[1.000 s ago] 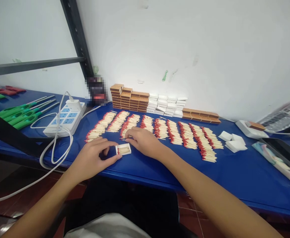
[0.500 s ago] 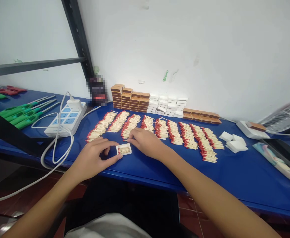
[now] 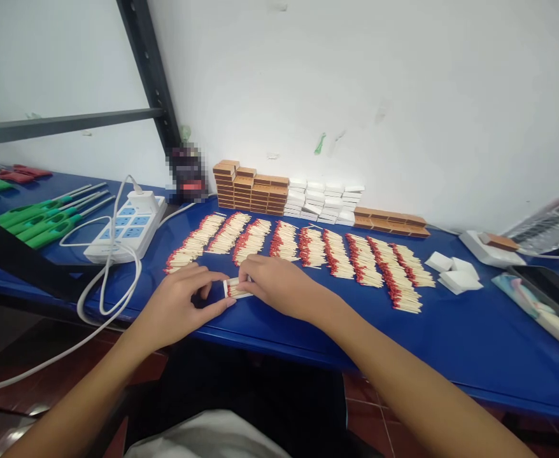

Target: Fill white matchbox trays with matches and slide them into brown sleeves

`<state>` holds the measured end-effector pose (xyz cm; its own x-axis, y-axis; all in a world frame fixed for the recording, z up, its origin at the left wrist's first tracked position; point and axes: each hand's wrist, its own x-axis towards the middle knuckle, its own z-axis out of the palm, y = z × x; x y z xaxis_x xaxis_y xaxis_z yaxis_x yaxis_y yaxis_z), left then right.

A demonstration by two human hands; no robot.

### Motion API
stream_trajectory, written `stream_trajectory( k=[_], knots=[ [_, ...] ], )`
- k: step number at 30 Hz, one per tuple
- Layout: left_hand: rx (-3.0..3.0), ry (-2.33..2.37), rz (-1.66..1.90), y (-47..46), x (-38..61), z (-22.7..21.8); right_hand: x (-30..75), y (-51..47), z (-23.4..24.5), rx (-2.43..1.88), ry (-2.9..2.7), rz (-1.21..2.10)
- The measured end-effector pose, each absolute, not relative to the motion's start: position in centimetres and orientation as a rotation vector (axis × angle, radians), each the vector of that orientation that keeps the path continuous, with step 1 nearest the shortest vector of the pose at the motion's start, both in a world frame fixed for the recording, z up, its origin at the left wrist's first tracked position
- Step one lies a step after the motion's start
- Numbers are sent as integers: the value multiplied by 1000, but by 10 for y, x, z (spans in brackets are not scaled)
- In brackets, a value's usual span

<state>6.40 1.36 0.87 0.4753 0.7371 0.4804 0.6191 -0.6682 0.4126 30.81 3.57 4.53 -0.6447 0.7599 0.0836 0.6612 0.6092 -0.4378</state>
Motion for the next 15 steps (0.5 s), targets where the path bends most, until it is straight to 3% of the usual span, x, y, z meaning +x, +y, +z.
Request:
stream_trajectory(
  k=[5,15],
  knots=[
    [2563,1182,935,15,64,7,308,42,38,-1054,-2482,538],
    [2541,1195,931,14,64,8,319,64,25,-1255,-2444,368]
  ],
)
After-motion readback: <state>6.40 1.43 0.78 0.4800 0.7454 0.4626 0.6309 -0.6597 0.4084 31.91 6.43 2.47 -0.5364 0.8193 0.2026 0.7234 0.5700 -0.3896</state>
